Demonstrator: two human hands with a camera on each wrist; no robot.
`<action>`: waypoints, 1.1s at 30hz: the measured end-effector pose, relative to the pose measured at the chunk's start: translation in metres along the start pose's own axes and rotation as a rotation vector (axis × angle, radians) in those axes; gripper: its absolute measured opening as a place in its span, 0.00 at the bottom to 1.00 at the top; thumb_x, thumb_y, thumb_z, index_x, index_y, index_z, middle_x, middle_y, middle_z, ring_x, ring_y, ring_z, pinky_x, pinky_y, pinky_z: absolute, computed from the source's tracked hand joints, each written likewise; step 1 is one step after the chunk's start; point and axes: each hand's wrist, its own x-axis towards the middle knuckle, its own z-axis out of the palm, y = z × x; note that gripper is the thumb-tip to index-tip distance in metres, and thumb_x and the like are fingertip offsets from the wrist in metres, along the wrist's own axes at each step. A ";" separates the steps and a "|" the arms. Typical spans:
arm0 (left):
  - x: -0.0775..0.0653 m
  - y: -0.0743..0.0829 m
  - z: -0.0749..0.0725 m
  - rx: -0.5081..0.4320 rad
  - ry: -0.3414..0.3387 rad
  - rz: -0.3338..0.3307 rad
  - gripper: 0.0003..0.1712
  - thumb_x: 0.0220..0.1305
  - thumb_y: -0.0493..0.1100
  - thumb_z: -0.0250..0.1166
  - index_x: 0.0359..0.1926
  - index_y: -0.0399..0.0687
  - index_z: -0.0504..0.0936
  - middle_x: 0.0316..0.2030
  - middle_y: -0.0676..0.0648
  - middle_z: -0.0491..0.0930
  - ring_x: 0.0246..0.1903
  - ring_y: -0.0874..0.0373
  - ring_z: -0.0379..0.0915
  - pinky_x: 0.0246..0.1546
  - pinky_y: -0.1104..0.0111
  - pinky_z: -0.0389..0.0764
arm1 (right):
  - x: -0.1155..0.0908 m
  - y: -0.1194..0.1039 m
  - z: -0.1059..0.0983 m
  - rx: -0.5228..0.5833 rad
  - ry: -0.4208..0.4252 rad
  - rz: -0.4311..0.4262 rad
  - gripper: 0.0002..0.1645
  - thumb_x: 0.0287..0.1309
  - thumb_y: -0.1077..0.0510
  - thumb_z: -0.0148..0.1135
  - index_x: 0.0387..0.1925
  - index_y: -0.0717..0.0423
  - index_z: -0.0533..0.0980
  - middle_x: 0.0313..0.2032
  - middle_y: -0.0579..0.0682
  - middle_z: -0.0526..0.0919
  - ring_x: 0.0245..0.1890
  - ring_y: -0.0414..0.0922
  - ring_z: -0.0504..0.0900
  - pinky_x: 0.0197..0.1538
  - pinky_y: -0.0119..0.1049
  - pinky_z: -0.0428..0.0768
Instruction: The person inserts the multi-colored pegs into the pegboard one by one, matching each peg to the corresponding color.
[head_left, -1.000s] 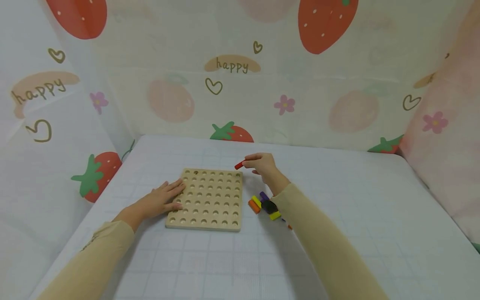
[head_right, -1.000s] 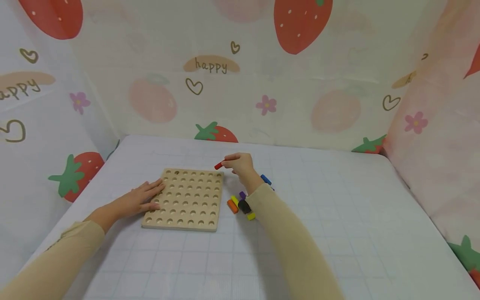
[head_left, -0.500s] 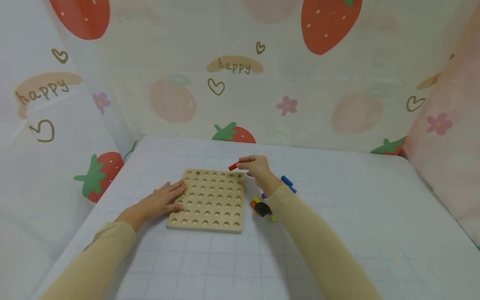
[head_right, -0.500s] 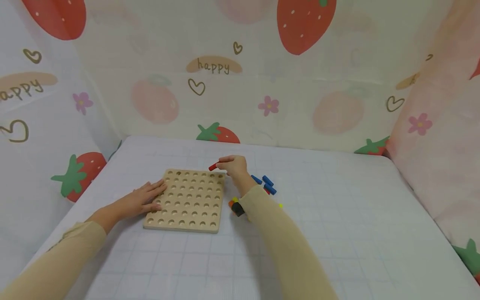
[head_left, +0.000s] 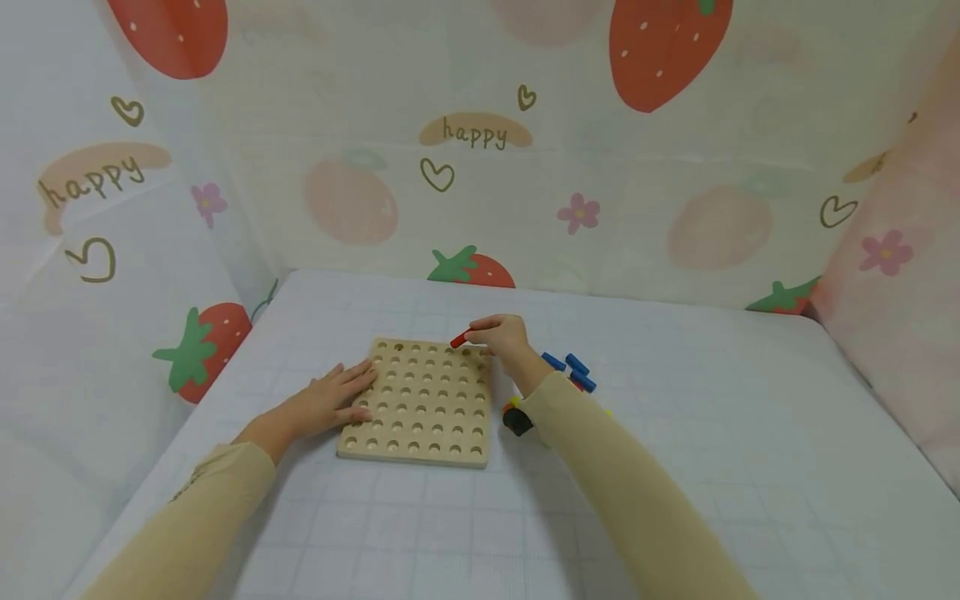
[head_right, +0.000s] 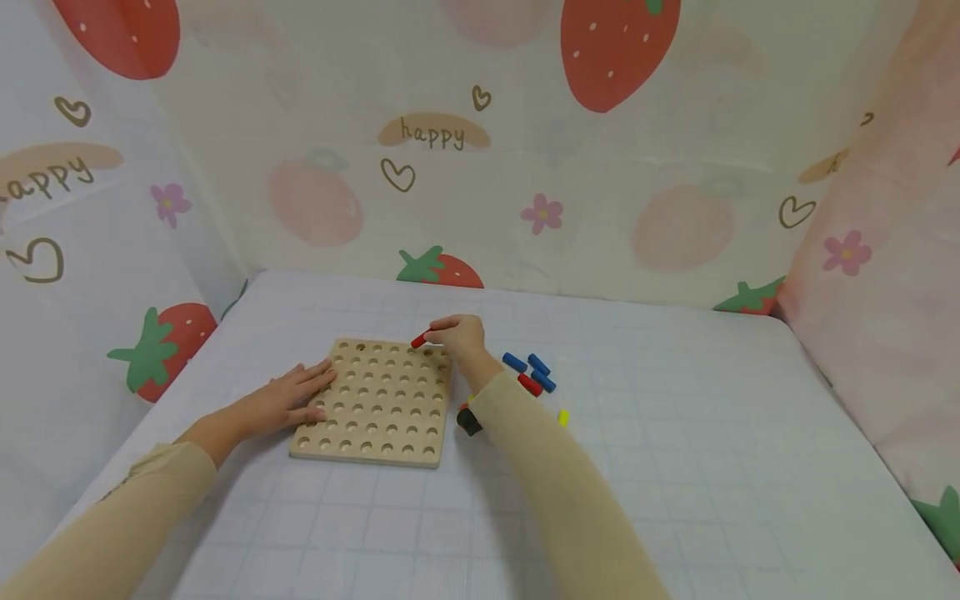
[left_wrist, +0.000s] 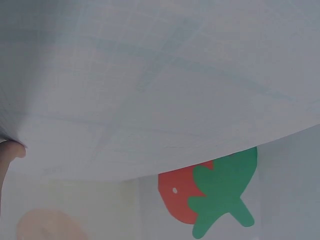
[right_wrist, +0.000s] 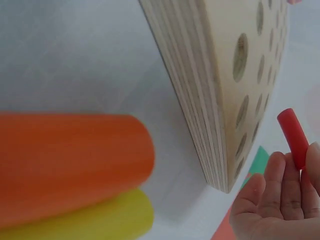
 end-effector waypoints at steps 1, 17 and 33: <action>0.000 0.000 0.000 -0.001 0.000 0.001 0.45 0.67 0.59 0.58 0.73 0.34 0.56 0.73 0.33 0.48 0.68 0.23 0.39 0.58 0.27 0.46 | 0.000 0.000 0.001 -0.004 0.002 -0.003 0.15 0.57 0.66 0.68 0.48 0.66 0.81 0.51 0.57 0.81 0.46 0.49 0.80 0.50 0.41 0.77; 0.002 -0.002 0.003 0.002 -0.003 -0.011 0.45 0.68 0.60 0.57 0.73 0.36 0.55 0.74 0.35 0.48 0.68 0.24 0.38 0.58 0.27 0.45 | 0.008 0.003 0.015 -0.124 0.026 -0.017 0.11 0.55 0.66 0.69 0.42 0.64 0.84 0.50 0.57 0.81 0.59 0.52 0.73 0.58 0.41 0.74; 0.001 -0.002 0.002 0.012 0.004 -0.008 0.44 0.68 0.59 0.57 0.73 0.35 0.55 0.73 0.34 0.48 0.68 0.23 0.39 0.57 0.27 0.46 | 0.017 0.007 0.019 -0.063 -0.094 -0.058 0.22 0.54 0.69 0.69 0.53 0.63 0.79 0.41 0.57 0.86 0.44 0.48 0.83 0.52 0.37 0.78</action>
